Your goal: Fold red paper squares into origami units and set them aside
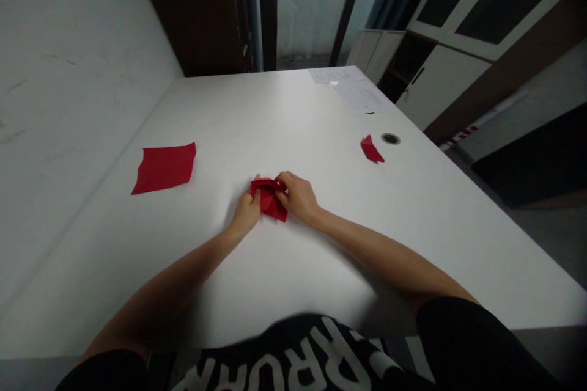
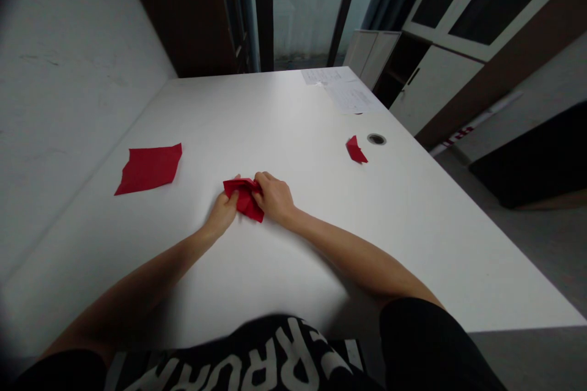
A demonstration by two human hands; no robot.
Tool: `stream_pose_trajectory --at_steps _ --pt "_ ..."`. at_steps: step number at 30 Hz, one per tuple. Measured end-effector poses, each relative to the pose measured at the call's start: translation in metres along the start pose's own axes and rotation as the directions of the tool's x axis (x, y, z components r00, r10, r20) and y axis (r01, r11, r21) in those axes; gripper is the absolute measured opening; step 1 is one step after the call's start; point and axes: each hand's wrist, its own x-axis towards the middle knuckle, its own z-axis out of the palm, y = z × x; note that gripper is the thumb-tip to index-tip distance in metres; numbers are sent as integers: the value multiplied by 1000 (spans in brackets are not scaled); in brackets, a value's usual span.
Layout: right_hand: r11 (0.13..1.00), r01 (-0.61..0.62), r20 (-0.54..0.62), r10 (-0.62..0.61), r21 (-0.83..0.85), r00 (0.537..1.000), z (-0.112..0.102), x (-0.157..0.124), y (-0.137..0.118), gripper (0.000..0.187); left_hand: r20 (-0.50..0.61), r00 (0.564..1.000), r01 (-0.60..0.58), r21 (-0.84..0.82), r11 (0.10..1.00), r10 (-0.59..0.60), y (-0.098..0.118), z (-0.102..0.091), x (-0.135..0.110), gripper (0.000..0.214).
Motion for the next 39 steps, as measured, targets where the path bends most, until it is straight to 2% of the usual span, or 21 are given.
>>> stream_pose_trajectory --at_steps 4,9,13,16,20,26,29,31,33,36,39 --pt "991 -16 -20 19 132 1000 2 2 3 5 -16 999 38 -101 994 -40 6 -2 2 50" --pt "948 -55 -12 62 314 998 3 4 5 13 -14 998 57 -186 981 -61 10 -2 4 52" --pt "923 -89 3 95 375 995 4 4 6 12 -35 999 30 -201 979 -38 2 -3 9 42" --pt "913 -136 19 139 384 990 4 4 8 7 -50 997 50 -145 988 -58 -6 -6 12 30" --pt "922 -94 17 95 377 995 2 5 12 29 -73 995 63 -51 997 -67 -12 -11 16 25" --pt "938 -88 -26 102 335 994 -1 7 22 43 -24 998 -60 29 998 61 -8 -17 17 43" --pt "926 -19 -18 28 378 999 0 8 29 57 -3 995 -103 70 992 104 -7 -20 17 46" --pt "918 61 13 -72 392 997 0 9 33 53 19 994 -112 76 991 111 -7 -21 18 47" --pt "920 120 44 -147 373 988 0 10 38 39 40 994 -109 64 992 106 -8 -22 19 47" --pt "947 154 67 -179 281 982 1 10 41 21 65 995 -81 9 997 80 -10 -21 22 49" --pt "975 188 116 -202 122 972 3 7 40 18 92 995 -30 -67 997 36 -12 -20 22 54"
